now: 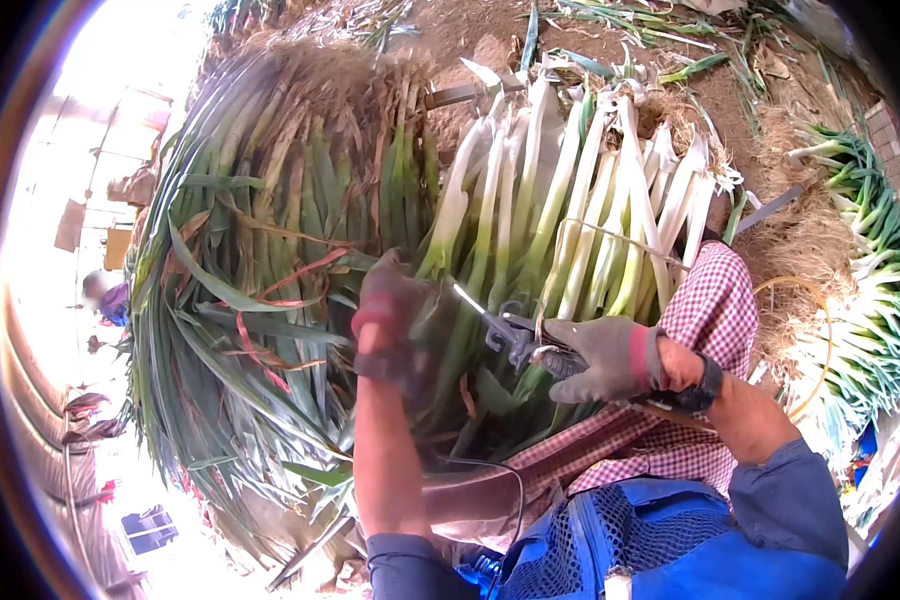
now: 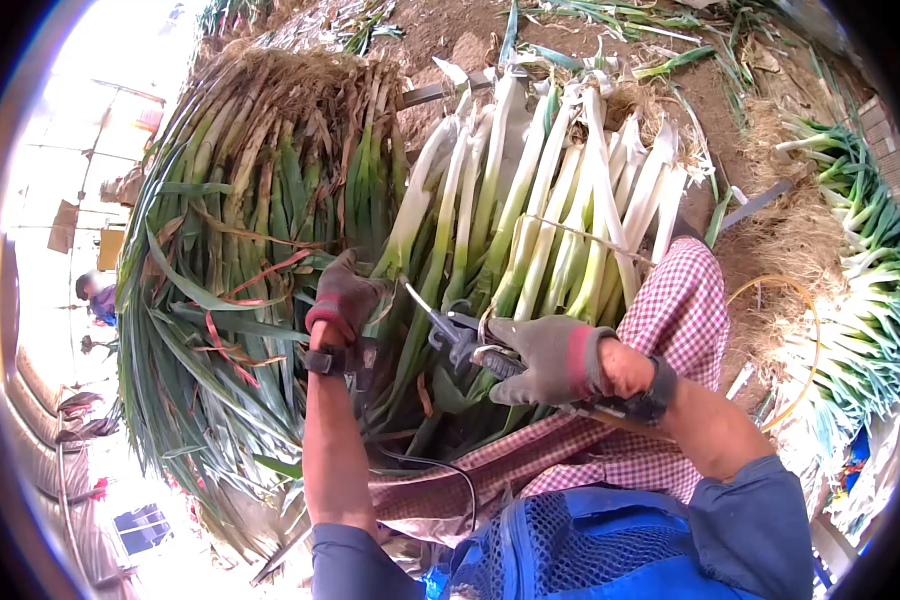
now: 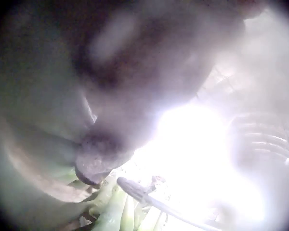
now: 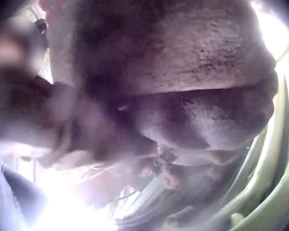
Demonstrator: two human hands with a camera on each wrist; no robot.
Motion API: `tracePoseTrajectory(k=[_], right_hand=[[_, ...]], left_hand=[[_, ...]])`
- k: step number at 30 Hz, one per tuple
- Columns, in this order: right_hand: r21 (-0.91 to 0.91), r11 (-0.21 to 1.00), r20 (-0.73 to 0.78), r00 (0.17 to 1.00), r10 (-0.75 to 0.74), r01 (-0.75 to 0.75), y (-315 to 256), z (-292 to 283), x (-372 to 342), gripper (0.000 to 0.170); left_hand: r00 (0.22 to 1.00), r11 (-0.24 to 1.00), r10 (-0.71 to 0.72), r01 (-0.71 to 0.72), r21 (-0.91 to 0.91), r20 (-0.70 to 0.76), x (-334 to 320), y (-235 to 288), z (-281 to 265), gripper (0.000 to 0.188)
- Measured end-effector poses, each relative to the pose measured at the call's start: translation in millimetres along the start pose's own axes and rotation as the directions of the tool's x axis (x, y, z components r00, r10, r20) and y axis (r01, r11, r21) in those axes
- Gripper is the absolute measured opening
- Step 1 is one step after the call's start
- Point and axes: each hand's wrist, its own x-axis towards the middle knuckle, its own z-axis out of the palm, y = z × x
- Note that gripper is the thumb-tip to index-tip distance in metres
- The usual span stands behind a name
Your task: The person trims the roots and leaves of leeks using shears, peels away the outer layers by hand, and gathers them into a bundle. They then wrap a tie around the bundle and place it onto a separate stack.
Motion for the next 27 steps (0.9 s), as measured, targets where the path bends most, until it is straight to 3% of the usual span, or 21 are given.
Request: tracePoseTrajectory(k=[1, 6, 8, 10, 12, 13, 16, 17, 18, 19, 20, 22, 24, 26, 27], right_hand=[[0.057, 0.987, 0.064, 0.987, 0.15, -0.153, -23.7, -11.7, -4.1, 0.077], [0.058, 0.998, -0.055, 0.998, 0.012, -0.009, -7.8, 7.6, 11.4, 0.068], [0.13, 0.975, 0.012, 0.983, 0.182, -0.182, -20.1, -2.9, 20.4, 0.067], [0.199, 0.948, -0.05, 0.964, 0.263, -0.248, -12.3, -5.8, 37.5, 0.073], [0.083, 0.978, -0.328, 0.922, 0.207, -0.19, 5.7, -2.0, 54.7, 0.08], [0.084, 0.983, -0.319, 0.93, 0.183, -0.165, 7.8, -4.5, 59.4, 0.066], [0.098, 0.975, -0.198, 0.957, 0.214, -0.198, -6.6, -20.4, 49.1, 0.068], [0.099, 0.98, -0.173, 0.966, 0.19, -0.174, -1.1, -17.0, 47.5, 0.071], [0.1, 0.978, -0.172, 0.965, 0.196, -0.18, 6.2, -13.3, 46.3, 0.071], [0.077, 0.978, -0.239, 0.949, 0.205, -0.192, 14.6, -9.8, 45.4, 0.071], [0.054, 0.977, -0.306, 0.928, 0.211, -0.204, 23.0, -8.4, 44.7, 0.071], [0.081, 0.977, -0.345, 0.915, 0.212, -0.195, 33.5, -12.4, 39.1, 0.073], [0.082, 0.973, -0.261, 0.937, 0.231, -0.217, 35.0, -15.4, 27.9, 0.074], [0.112, 0.973, -0.291, 0.93, 0.226, -0.202, 41.0, -17.3, 23.4, 0.074], [0.12, 0.964, -0.302, 0.916, 0.265, -0.239, 42.5, -21.6, 22.1, 0.075]], left_hand=[[1.0, 0.999, -0.031, 0.031, 0.038, -0.004, -2.4, 2.3, -2.6, 0.051], [0.995, 0.995, -0.098, 0.097, 0.014, 0.021, -5.4, -0.8, -0.9, 0.054], [0.997, 0.997, -0.075, 0.074, 0.031, 0.016, -4.4, -6.8, -0.3, 0.053], [0.999, 0.998, -0.047, 0.047, 0.048, 0.01, -5.7, -4.8, -0.7, 0.052], [0.993, 0.994, -0.105, 0.105, 0.018, 0.053, -12.8, 6.4, -0.7, 0.048], [0.993, 0.994, -0.105, 0.104, 0.019, 0.055, -10.8, -2.0, 4.1, 0.048], [0.979, 0.989, -0.136, 0.143, -0.037, 0.155, 11.2, -14.2, 22.5, 0.048], [0.956, 0.984, -0.18, 0.174, 0.045, 0.234, 16.0, -2.0, 25.9, 0.054], [0.924, 0.972, -0.227, 0.195, 0.131, 0.308, 19.5, 9.9, 28.8, 0.061], [0.907, 0.98, -0.199, 0.176, 0.094, 0.372, 20.1, 20.7, 30.6, 0.076], [0.905, 0.98, -0.197, 0.174, 0.093, 0.376, 26.6, 19.1, 44.6, 0.076], [0.993, 0.97, -0.081, 0.06, 0.236, 0.081, 37.7, 28.9, 68.1, 0.086], [0.948, 0.841, -0.024, -0.153, 0.519, 0.317, 43.8, 42.7, 69.3, 0.096], [0.986, 0.886, -0.139, 0.083, 0.456, 0.09, 47.3, 53.4, 87.3, 0.111], [0.991, 0.87, -0.121, 0.074, 0.487, 0.065, 46.3, 56.3, 92.1, 0.111]])
